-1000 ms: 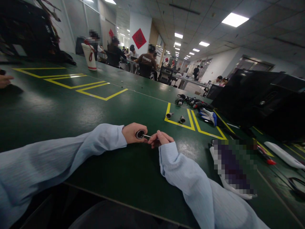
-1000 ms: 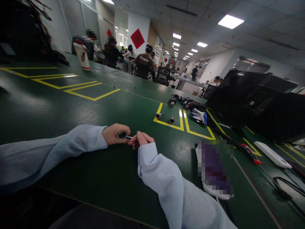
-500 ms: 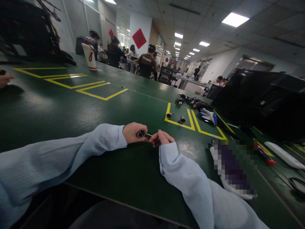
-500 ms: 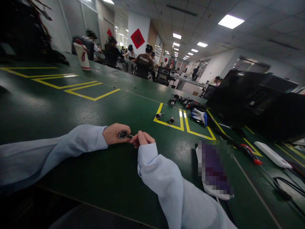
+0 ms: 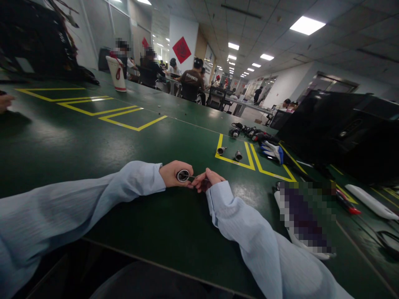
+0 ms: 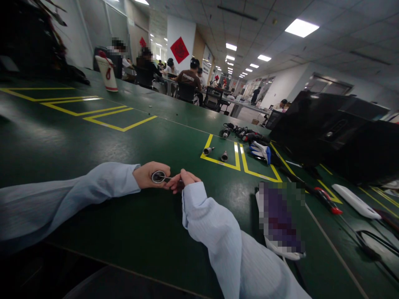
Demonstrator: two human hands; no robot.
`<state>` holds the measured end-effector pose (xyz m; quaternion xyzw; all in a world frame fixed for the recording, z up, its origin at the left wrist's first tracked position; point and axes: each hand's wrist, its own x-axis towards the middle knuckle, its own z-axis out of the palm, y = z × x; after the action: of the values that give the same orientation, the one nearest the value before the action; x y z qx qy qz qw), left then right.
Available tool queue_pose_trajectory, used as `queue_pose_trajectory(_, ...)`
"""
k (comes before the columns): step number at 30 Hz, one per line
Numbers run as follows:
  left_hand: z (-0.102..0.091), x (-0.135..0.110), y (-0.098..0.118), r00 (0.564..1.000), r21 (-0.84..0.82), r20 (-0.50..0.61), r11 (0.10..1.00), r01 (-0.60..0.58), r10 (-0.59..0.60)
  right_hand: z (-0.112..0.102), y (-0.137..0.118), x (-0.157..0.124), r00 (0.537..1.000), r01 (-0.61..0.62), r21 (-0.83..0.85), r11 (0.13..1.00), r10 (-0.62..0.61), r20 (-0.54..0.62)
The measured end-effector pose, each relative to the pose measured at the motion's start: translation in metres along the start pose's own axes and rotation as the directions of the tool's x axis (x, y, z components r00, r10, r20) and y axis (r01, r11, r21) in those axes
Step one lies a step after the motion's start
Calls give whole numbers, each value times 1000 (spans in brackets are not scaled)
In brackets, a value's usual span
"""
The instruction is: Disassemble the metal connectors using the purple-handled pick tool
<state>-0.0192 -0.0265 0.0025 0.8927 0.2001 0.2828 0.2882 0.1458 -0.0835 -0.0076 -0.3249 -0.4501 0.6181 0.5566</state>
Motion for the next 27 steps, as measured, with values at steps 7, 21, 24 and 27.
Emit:
queue_pose_trajectory(7,1,0,0,1000,-42,-18,999,6,-6,0,-6,-6,996,66,-25,998,-67,-60)
queue_pose_trajectory(21,-2,1,2,998,50,-63,999,-8,11,13,-5,-17,960,226,-278,934,-262,-102)
queue_pose_trajectory(24,-2,1,2,998,33,-67,999,-4,6,12,-7,-18,957,248,-263,932,-278,-86)
queue_pose_trajectory(27,-2,1,4,997,14,-74,1000,-3,4,11,-8,-18,958,252,-256,933,-278,-73)
